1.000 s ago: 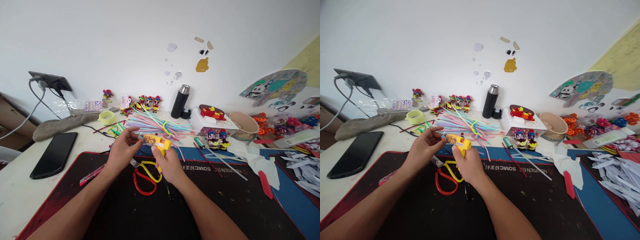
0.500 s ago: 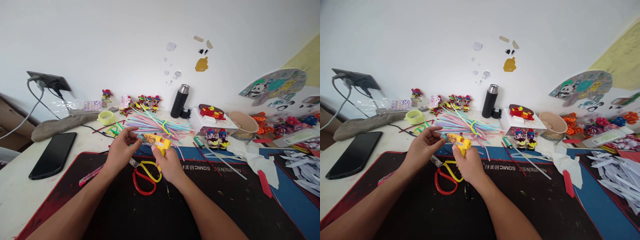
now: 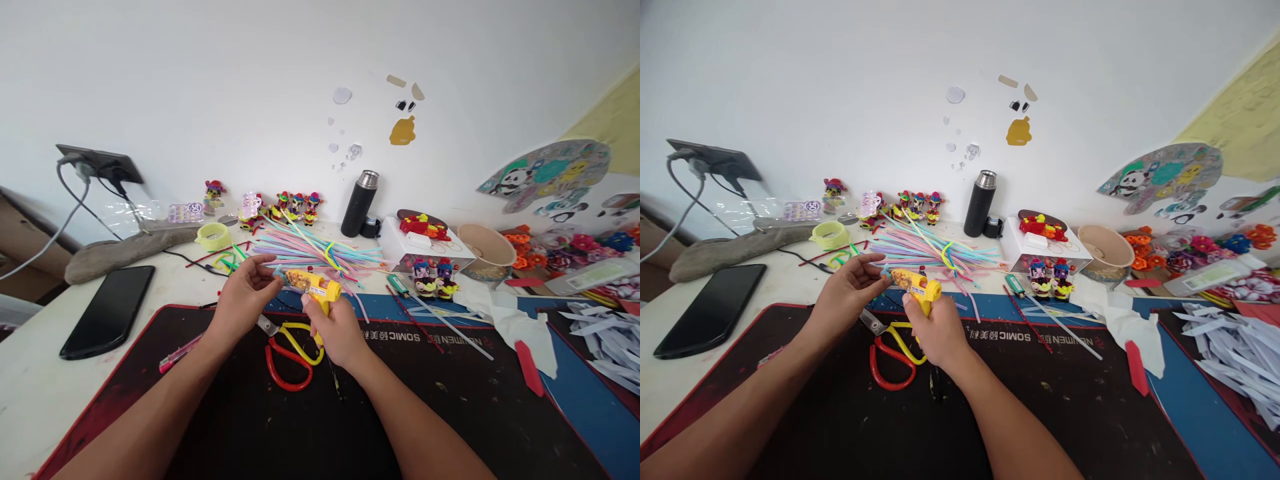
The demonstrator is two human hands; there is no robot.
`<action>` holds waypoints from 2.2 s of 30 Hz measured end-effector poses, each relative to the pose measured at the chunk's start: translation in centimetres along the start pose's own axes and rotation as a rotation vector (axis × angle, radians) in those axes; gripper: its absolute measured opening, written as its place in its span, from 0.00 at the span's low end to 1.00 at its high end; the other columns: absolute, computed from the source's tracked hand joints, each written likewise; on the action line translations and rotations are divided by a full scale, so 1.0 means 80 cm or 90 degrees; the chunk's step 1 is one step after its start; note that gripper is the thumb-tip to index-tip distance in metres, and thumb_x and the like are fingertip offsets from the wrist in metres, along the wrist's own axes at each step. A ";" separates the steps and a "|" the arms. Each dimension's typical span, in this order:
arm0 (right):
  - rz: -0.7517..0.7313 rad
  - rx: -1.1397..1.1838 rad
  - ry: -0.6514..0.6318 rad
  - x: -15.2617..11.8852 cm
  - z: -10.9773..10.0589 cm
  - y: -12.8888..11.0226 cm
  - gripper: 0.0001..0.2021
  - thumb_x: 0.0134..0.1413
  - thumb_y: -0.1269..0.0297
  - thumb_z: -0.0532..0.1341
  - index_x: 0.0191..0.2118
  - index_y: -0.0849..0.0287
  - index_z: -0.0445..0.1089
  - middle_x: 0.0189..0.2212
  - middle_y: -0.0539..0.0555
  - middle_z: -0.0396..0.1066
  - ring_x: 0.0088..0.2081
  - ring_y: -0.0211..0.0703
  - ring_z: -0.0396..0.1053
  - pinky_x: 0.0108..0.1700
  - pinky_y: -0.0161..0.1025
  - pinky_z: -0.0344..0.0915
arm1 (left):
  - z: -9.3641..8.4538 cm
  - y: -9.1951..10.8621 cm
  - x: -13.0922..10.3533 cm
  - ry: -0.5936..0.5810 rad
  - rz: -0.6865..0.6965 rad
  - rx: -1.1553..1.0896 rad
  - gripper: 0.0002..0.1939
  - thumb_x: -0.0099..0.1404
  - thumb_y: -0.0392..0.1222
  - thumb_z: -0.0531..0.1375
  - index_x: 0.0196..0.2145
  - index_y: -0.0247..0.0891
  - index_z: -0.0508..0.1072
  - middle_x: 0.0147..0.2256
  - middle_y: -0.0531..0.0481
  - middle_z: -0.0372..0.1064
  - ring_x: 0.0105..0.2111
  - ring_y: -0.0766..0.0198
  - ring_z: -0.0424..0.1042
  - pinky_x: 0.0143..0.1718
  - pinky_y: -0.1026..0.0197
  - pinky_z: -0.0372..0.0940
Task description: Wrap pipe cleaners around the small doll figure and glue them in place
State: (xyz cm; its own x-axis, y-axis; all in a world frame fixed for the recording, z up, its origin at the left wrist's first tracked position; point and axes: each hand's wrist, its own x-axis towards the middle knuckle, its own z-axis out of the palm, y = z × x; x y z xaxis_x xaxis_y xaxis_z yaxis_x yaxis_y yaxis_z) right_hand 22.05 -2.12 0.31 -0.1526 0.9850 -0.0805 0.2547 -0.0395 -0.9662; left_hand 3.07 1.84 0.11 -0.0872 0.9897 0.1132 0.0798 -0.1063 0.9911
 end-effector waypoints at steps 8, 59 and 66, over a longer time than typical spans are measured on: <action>0.005 -0.018 -0.010 0.000 0.000 -0.004 0.23 0.65 0.44 0.59 0.25 0.55 0.63 0.14 0.46 0.62 0.15 0.36 0.62 0.18 0.32 0.56 | 0.000 -0.001 -0.001 -0.007 0.002 -0.002 0.29 0.55 0.48 0.73 0.52 0.40 0.74 0.34 0.53 0.72 0.38 0.57 0.76 0.42 0.53 0.72; -0.173 -0.574 -0.026 -0.033 -0.004 -0.011 0.18 0.69 0.47 0.58 0.44 0.58 0.73 0.32 0.58 0.80 0.32 0.52 0.77 0.31 0.40 0.53 | -0.044 0.002 0.032 0.187 0.050 -0.088 0.31 0.49 0.52 0.76 0.48 0.38 0.75 0.35 0.53 0.72 0.37 0.60 0.75 0.41 0.57 0.70; -0.139 -0.664 -0.045 -0.036 -0.009 -0.006 0.20 0.70 0.44 0.59 0.47 0.59 0.72 0.37 0.58 0.82 0.37 0.53 0.79 0.33 0.41 0.57 | -0.027 0.004 0.024 0.127 0.041 -0.108 0.30 0.48 0.54 0.76 0.45 0.39 0.76 0.33 0.52 0.74 0.37 0.57 0.75 0.41 0.56 0.71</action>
State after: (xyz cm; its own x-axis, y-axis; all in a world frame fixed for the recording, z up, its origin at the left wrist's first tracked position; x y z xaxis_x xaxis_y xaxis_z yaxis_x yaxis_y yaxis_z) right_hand 23.08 -4.84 1.18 -0.3400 0.9401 0.0235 0.9013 0.3329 -0.2773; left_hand 0.78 3.52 0.83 -0.2833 0.9437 0.1708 -0.0742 -0.1991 0.9772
